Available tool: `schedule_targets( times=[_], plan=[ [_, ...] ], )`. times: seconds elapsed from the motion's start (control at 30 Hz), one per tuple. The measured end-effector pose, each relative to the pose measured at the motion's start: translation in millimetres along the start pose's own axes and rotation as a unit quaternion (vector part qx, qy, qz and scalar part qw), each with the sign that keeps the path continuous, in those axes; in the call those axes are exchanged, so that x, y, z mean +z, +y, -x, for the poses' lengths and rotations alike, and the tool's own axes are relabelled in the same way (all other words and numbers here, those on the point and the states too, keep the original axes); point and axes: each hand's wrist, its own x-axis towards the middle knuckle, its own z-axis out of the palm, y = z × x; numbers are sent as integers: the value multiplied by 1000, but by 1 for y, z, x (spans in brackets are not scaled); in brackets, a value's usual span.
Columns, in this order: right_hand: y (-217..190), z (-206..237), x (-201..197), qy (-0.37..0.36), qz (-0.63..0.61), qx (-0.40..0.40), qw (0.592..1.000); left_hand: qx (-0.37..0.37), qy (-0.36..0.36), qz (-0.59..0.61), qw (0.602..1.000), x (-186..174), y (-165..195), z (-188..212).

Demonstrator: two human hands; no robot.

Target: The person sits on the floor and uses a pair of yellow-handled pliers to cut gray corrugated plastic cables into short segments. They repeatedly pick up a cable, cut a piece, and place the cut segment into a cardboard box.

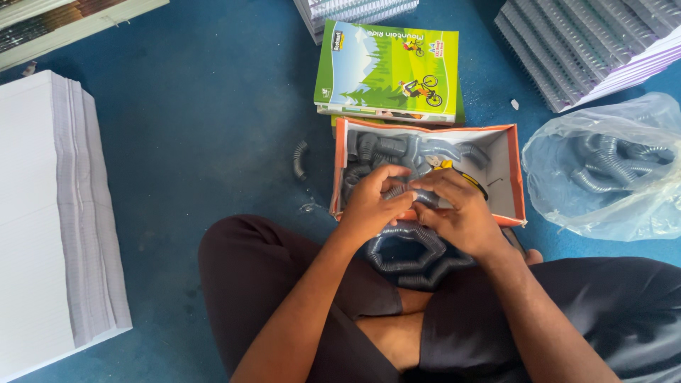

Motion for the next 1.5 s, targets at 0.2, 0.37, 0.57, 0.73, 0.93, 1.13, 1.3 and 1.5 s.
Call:
schedule_targets(
  times=[0.2, 0.37, 0.57, 0.73, 0.93, 1.13, 1.3, 1.5],
  plan=[
    [11, 2, -1, 37, 19, -11, 999, 4, -50, 88, 995, -4, -1, 0],
    [17, 2, -5, 74, 68, -23, 995, -5, -64, 101, 993, -10, -4, -2],
    [8, 1, 1, 25, 5, 6, 1000, 0, -21, 43, 999, -3, -6, -3],
    [-3, 1, 1, -2, 25, -2, 1000, 5, -11, 40, 999, -1, -6, -3],
    [1, 0, 2, 14, 25, -12, 1000, 17, -16, 29, 999, -2, -6, -1],
    [12, 0, -4, 70, 64, -48, 994, 2, -53, 111, 992, -8, -9, -3],
    [14, 1, -6, 74, 70, -49, 994, -15, -53, 124, 991, -12, -12, -4],
    [8, 2, 3, 21, 2, -24, 999, 19, 5, 25, 999, 0, -13, -3]
  ],
)
